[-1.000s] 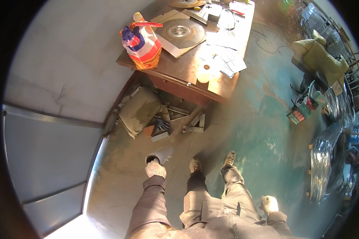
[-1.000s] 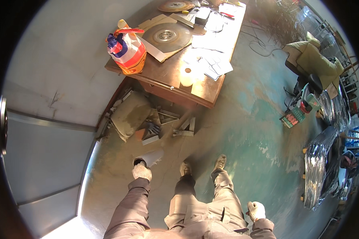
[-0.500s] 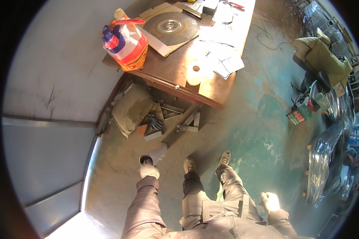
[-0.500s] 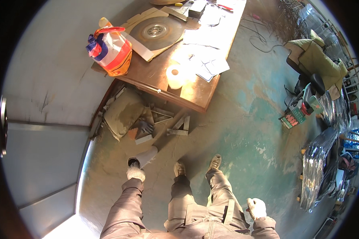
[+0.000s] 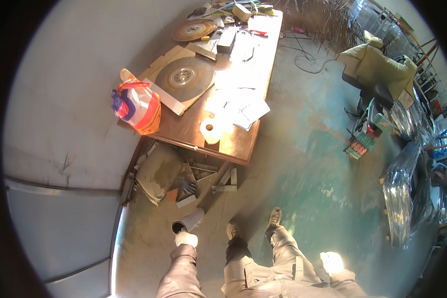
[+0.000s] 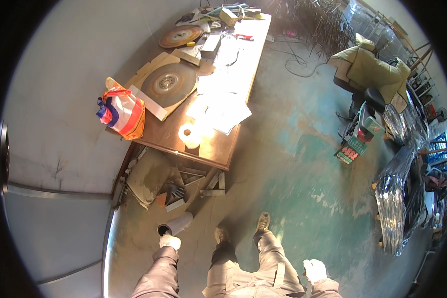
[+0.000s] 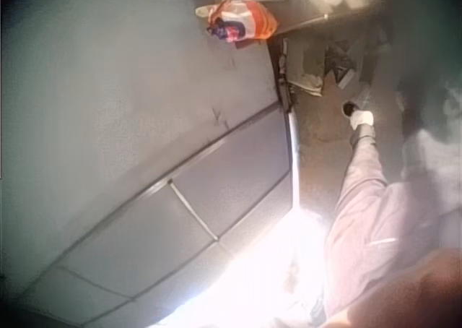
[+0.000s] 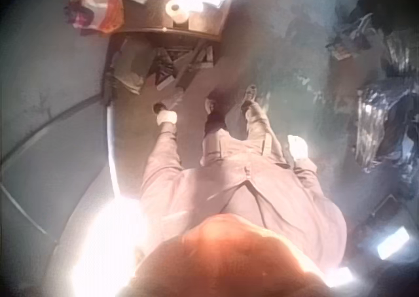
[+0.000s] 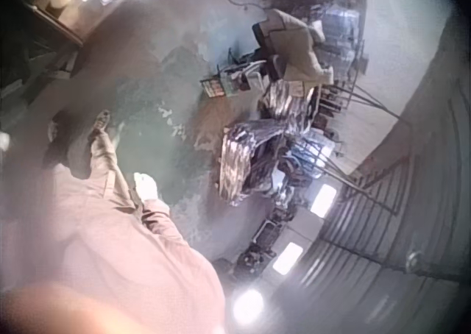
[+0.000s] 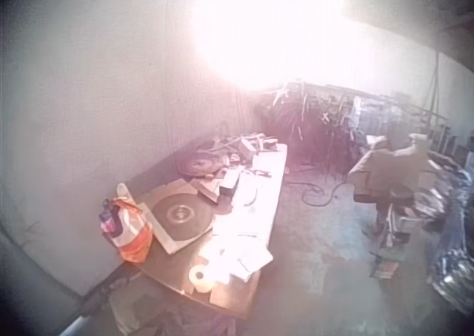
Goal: The person writes on a paper template at a workbench, then uses a yellow manual pallet jack to lift and move a large wrapped pallet of metal frames across the warehouse floor.
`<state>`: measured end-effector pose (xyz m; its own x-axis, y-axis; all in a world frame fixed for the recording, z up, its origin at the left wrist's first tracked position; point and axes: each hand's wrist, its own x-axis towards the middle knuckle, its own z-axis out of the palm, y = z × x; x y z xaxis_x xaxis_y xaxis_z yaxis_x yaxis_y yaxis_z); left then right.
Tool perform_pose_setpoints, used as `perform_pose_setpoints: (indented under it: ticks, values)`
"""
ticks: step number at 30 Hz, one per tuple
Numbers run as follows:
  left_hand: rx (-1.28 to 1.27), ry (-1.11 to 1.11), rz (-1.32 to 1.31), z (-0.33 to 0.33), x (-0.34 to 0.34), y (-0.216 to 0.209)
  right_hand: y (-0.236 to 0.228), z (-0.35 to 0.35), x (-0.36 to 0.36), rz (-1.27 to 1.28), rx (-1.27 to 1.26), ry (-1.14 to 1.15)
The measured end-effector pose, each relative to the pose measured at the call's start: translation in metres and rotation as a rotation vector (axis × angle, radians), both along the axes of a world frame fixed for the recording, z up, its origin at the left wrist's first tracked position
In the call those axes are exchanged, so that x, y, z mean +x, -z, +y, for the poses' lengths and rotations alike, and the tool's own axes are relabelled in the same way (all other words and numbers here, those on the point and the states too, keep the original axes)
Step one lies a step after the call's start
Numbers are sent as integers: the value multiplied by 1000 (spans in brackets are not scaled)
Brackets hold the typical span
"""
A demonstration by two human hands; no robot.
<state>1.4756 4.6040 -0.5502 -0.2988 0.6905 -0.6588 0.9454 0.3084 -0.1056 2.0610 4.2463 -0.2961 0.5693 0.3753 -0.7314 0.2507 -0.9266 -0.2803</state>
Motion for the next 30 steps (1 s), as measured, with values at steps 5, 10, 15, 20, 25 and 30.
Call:
perform_pose_setpoints:
  ticks: [5, 10, 15, 20, 25, 30]
  values:
    - [126, 55, -269, -27, 53, -52, 15, -30, 38, -88, 51, -468]
    - [293, -171, -479, -42, 150, -123, 43, -55, 100, -241, -25, -847]
    - [646, -88, -671, -9, 265, -194, 102, -60, 189, 287, 129, 376]
    - [1050, 142, -794, 58, 347, -270, 129, 6, 266, -510, -73, -1242]
    - [1143, 199, -780, 127, 392, -303, 73, 146, 264, 8, 424, 133]
    - [1136, 154, -752, 213, 423, -269, 40, 311, 263, 217, 487, -27]
